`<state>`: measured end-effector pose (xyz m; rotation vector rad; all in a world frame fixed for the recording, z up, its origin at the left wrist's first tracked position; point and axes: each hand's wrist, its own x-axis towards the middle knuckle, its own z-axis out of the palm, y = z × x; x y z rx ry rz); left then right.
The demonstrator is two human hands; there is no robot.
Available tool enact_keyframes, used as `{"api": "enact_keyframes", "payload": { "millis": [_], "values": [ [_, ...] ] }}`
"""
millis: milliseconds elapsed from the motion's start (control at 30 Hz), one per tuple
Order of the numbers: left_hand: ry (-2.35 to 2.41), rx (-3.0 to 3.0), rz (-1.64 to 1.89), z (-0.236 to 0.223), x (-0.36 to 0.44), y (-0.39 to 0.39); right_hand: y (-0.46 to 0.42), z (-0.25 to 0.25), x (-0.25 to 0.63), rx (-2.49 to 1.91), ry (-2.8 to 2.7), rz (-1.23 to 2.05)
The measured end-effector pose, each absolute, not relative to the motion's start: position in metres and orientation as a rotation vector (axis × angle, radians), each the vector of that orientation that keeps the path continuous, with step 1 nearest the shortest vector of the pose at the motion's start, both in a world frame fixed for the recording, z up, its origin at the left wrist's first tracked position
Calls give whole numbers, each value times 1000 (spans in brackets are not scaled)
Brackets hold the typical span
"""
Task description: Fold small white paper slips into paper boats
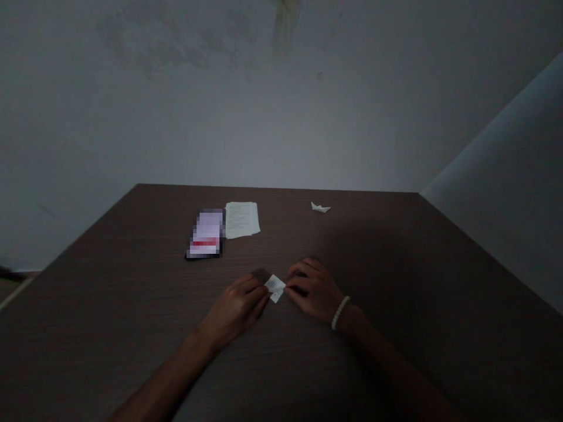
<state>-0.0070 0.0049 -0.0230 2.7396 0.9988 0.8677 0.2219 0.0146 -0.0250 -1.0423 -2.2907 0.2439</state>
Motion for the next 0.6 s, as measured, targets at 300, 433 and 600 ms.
{"api": "enact_keyframes", "payload": {
  "millis": [300, 433, 600],
  "values": [
    [984, 2584, 924, -19, -6, 6, 11, -23, 221, -1086, -2312, 311],
    [1022, 2575, 888, -22, -6, 8, 10, -22, 220, -1108, -2287, 319],
    [1063, 2562, 840, -24, -7, 8, 10, -21, 220, -1111, -2279, 308]
  ]
}}
